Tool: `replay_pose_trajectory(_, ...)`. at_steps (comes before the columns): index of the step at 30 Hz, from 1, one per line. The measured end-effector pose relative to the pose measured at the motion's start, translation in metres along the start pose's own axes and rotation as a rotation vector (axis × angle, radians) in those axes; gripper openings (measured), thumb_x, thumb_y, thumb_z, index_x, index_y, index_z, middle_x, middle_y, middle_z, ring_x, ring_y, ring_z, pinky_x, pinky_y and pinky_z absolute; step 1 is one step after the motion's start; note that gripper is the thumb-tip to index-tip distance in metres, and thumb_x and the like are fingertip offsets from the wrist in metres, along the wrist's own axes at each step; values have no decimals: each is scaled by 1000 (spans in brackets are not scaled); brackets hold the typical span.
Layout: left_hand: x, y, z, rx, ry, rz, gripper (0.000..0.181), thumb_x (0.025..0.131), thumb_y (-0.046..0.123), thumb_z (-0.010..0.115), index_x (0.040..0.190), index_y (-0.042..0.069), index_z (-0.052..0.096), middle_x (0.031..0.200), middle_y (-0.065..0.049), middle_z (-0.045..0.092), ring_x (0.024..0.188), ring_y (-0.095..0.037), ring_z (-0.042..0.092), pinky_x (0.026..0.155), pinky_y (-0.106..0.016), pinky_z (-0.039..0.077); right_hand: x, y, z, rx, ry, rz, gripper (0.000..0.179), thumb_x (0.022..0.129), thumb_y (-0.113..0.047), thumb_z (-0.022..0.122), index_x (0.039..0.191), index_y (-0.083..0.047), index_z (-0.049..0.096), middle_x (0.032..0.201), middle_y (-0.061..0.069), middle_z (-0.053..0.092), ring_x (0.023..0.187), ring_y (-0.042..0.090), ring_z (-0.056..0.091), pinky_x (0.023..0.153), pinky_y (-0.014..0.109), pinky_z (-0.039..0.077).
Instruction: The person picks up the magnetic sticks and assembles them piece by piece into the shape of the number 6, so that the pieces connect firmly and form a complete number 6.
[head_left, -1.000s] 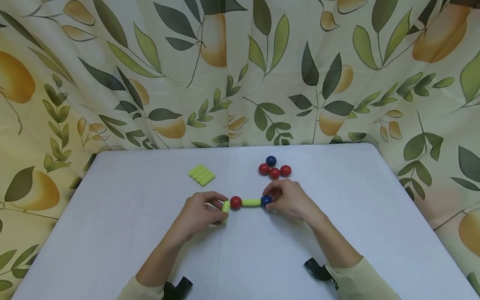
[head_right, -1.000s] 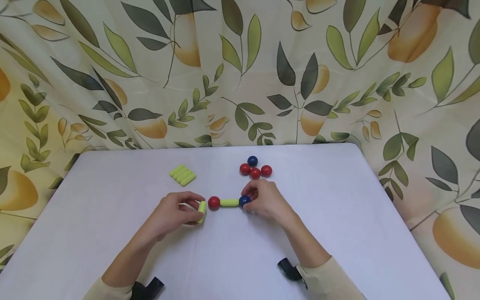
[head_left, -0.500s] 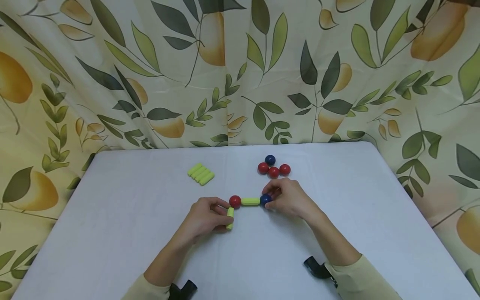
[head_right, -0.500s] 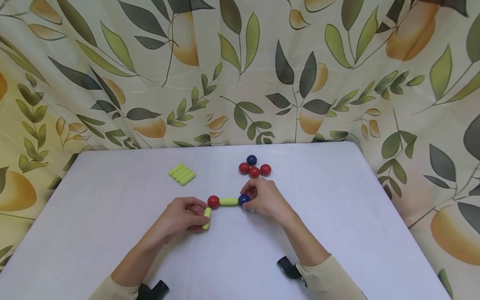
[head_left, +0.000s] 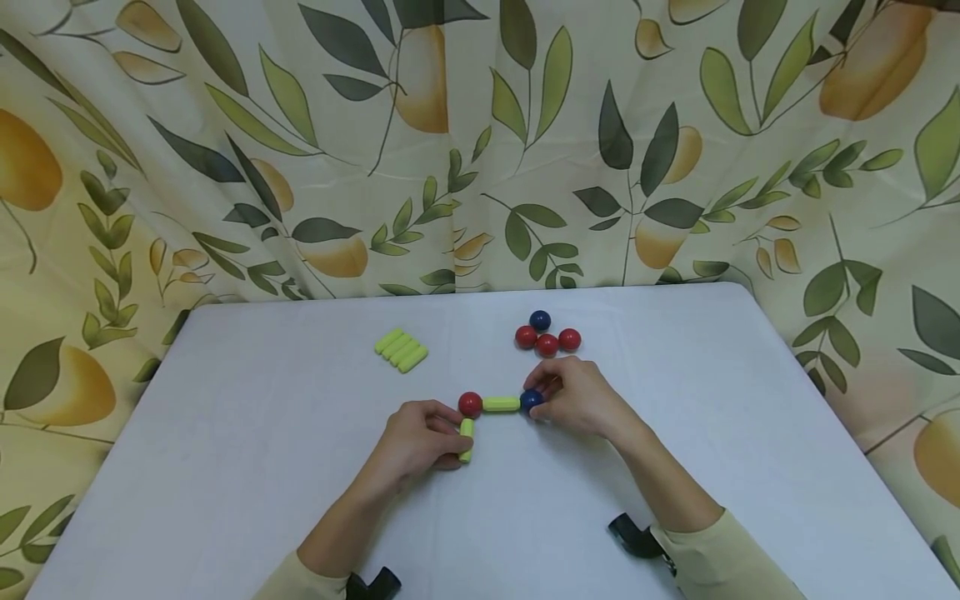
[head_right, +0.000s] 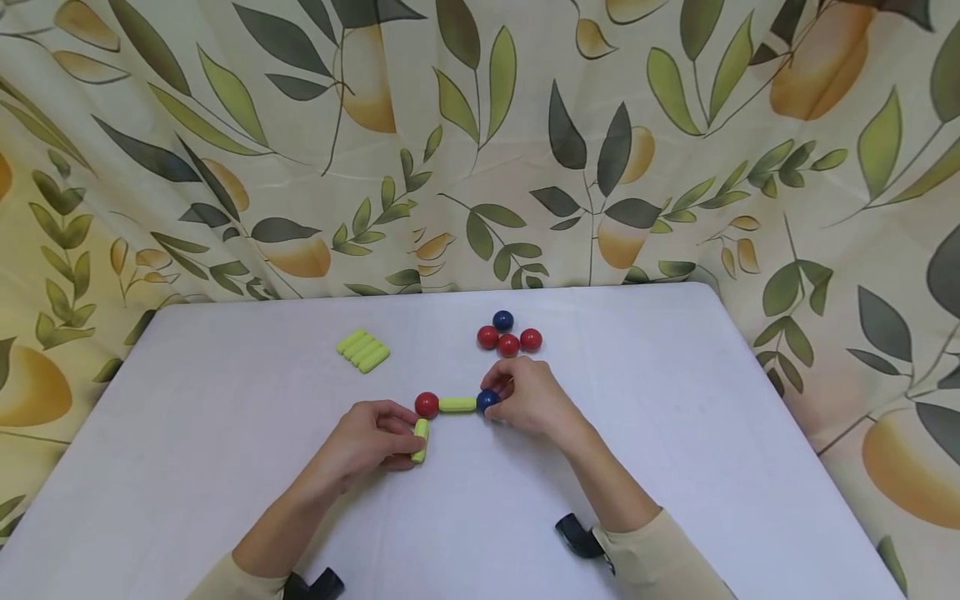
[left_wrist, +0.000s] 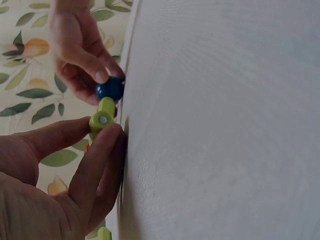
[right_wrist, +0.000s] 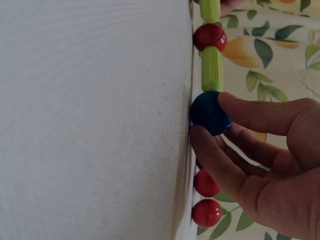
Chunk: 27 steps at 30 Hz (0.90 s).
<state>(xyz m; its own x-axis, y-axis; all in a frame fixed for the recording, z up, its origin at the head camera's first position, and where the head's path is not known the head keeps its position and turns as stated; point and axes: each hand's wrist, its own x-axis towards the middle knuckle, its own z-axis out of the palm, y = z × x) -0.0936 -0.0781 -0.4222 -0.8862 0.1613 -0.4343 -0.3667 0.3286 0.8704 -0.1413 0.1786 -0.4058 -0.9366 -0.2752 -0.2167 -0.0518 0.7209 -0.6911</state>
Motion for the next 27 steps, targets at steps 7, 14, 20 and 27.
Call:
replay_pose_trajectory(7,-1,0,4,6,23,-13,33,84,9,85,112,0,70,89,-9,73,68,-16,72,70,-30,64,0,0,0,1,-1,5,28,81,-8,87,107,-9,76,93,5,70,89,21,62,74,31,58)
replay_pose_trajectory(14,0,-2,6,-8,24,-11,34,85,11,85,112,-1,69,89,-9,74,68,-16,73,70,-30,64,0,1,0,0,3,9,28,81,-8,87,107,-9,76,93,5,70,89,21,62,74,31,59)
replay_pose_trajectory(20,1,-1,6,-22,22,-32,35,85,12,85,113,-1,68,90,-9,74,70,-16,73,71,-30,64,0,1,0,-2,3,6,28,81,-8,87,107,-9,76,92,5,70,88,21,62,74,31,59)
replay_pose_trajectory(27,0,0,8,-8,31,-31,35,86,12,85,113,0,66,89,-9,73,70,-15,73,70,-29,63,0,0,1,-1,-1,7,28,82,-8,87,107,-9,75,93,5,70,89,21,62,75,31,59)
